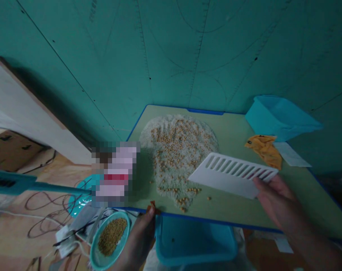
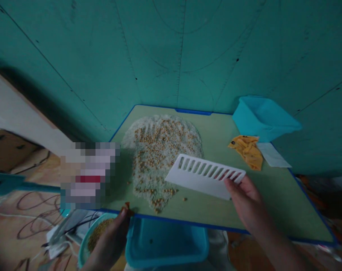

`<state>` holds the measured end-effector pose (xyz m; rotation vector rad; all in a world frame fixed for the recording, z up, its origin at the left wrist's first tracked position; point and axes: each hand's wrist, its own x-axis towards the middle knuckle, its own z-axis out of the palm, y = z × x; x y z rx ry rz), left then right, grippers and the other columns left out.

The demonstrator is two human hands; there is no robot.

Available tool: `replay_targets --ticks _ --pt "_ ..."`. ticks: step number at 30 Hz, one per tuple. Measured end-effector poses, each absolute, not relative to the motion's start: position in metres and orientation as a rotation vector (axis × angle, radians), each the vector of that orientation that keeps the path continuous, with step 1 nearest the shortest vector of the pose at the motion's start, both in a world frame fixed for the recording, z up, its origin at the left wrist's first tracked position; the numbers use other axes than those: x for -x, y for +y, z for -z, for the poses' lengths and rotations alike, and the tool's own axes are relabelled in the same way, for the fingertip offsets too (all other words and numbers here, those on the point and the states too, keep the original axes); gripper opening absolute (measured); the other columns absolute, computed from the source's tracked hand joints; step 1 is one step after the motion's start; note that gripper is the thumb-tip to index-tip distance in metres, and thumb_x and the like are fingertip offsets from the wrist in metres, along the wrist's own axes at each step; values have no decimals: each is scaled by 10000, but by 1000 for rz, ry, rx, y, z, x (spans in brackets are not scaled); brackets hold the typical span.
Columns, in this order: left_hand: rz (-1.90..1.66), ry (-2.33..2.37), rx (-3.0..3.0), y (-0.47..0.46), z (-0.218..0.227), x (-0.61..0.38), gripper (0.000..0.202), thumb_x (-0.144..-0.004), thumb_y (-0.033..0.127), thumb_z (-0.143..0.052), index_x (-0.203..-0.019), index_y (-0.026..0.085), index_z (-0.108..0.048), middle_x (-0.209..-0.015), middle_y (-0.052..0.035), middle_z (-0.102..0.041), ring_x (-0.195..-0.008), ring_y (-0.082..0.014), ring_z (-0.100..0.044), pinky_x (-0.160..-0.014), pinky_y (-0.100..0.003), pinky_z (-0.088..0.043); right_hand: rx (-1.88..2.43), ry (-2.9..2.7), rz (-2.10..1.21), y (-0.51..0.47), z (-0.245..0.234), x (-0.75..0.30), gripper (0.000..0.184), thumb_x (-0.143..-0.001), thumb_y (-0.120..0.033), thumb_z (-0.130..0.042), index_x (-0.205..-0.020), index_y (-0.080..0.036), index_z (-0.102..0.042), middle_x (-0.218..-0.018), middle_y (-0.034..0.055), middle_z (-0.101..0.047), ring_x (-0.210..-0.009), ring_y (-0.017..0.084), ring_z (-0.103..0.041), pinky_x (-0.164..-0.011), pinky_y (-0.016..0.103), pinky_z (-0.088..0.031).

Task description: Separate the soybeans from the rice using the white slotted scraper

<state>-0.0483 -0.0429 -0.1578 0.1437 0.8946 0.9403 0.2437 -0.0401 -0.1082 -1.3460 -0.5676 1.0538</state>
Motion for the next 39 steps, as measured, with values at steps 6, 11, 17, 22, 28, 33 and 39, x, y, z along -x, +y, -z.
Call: replay_targets --ticks 6,11,17,22,28,33,39 --pt "-954 902 -161 -42 162 46 243 -663 250 -714 -905 226 -714 -907 -29 -765 -1050 -270 -608 -958 -366 -429 1458 -399 -1077 -71 105 -255 413 -607 -342 -759 -992 -300 -617 -1052 24 -670 -1019 255 -590 -898 388 -457" --pt "-922 938 -176 -42 161 47 310 -681 243 -698 -989 213 -692 -951 -55 -755 -1017 -283 -626 -922 -386 -459 1564 -366 -982 -86 89 -240 458 -517 -439 -779 -927 -338 -600 -1019 -9 -681 -1022 254 -591 -888 350 -475" --pt "-894 975 -163 -52 172 43 471 -700 262 -677 -1161 206 -596 -979 -79 -746 -989 -300 -639 -901 -422 -473 1695 -223 -925 -102 87 -240 564 -418 -521 -786 -912 -331 -590 -1009 15 -689 -1004 277 -602 -761 321 -547" --pt "-895 995 -163 -52 173 40 537 -687 258 -686 -1205 201 -557 -998 -84 -740 -978 -307 -643 -903 -432 -473 1717 -30 -986 -121 95 -232 569 -368 -460 -820 -874 -313 -607 -857 -21 -716 -788 222 -669 -561 220 -553" --pt "-944 974 -231 -48 162 39 561 -664 240 -710 -1204 210 -561 -1010 -74 -738 -1002 -298 -632 -914 -394 -463 1590 -221 -1090 -113 100 -226 402 -533 -411 -788 -883 -323 -611 -910 -36 -707 -869 189 -653 -710 241 -540" --pt "-915 901 -239 -47 160 47 388 -695 266 -680 -1077 205 -656 -949 -63 -755 -1051 -295 -605 -936 -384 -442 1353 -482 -1124 -76 102 -215 269 -686 -331 -697 -934 -309 -595 -997 -13 -685 -983 232 -614 -841 387 -498" --pt "-937 964 -267 -50 166 66 210 -698 310 -678 -883 225 -729 -867 -27 -770 -1091 -278 -581 -946 -345 -432 1377 -531 -1235 -66 105 -203 170 -737 -319 -661 -893 -267 -618 -906 16 -705 -896 235 -645 -800 384 -501"
